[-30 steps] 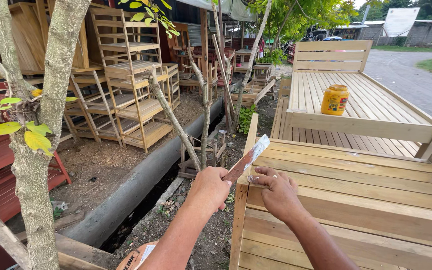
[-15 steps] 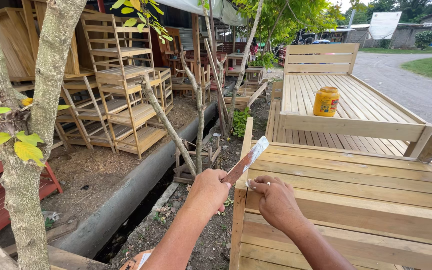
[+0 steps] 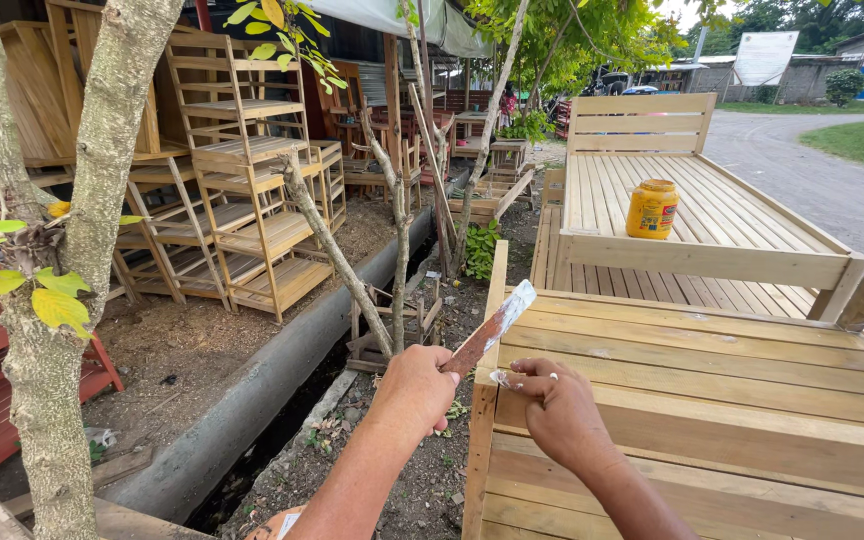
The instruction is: The person applies white wood filler to the joints and edges of a wooden shelving unit using a small wooden stick. They work along the lower and upper frame edges, smoothing the filler into the seams.
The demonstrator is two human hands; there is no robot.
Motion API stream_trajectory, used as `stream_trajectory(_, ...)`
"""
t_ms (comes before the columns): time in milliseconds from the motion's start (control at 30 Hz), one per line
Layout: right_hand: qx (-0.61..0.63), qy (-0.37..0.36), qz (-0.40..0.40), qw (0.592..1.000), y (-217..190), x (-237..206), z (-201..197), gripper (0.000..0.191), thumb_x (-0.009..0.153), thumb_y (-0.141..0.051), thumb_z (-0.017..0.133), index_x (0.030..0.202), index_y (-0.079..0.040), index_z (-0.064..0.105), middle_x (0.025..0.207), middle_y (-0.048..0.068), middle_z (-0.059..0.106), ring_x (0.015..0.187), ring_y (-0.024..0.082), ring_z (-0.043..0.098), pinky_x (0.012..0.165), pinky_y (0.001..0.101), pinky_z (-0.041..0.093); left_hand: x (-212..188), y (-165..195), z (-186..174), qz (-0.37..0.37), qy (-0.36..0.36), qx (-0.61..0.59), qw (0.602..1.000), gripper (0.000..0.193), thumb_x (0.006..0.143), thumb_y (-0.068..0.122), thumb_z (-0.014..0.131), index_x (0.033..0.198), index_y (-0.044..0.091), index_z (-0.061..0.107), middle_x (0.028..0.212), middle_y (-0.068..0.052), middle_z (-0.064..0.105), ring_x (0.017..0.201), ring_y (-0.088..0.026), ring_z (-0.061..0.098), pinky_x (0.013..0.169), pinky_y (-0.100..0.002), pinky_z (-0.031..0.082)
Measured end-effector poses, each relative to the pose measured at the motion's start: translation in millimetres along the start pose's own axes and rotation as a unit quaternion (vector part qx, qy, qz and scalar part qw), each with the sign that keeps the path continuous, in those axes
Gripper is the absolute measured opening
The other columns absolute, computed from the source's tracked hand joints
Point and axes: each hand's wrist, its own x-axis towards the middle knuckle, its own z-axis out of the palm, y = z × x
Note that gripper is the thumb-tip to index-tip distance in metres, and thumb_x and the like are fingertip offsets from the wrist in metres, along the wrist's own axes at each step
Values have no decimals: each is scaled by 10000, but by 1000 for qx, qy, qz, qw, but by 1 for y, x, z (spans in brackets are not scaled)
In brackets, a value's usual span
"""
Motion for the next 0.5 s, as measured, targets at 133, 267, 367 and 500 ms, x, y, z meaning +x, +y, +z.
stream_trajectory(133, -70, 13, -23, 997, -6, -3, 2, 540, 771, 16, 579, 1115, -309, 840, 1322, -42, 698, 1229, 227, 597, 1084, 435, 373, 1, 0, 0, 6, -1, -12, 1000, 272, 976, 171, 594, 1209, 116, 723, 735, -88, 709, 503, -171, 667, 460, -322, 543)
stream_trajectory(267, 45, 27, -47, 998, 2, 2, -3, 498, 753, 47, 562, 1049, -247, 834, 1307, 6, 691, 1207, 234, 644, 1059, 392, 456, 3, 0, -1, 17, -3, -7, 1000, 268, 978, 175, 592, 1197, 105, 730, 725, -82, 703, 499, -166, 669, 457, -324, 544)
stream_trajectory(367, 84, 29, 4, 996, 5, 1, 0, 460, 784, 54, 553, 1053, -214, 812, 1341, 13, 676, 1168, 215, 679, 1049, 367, 499, 3, -1, -3, 24, -2, -12, 1000, 274, 979, 174, 598, 1207, 89, 725, 721, -89, 705, 494, -167, 666, 449, -318, 535)
stream_trajectory(500, -48, 85, -82, 992, 0, -7, 10, 539, 724, 82, 575, 1064, -243, 839, 1325, 58, 665, 1147, 250, 639, 1032, 440, 438, 1, 0, -4, 5, -5, 5, 1000, 292, 985, 186, 588, 1243, 127, 711, 732, -77, 710, 500, -154, 666, 447, -299, 530)
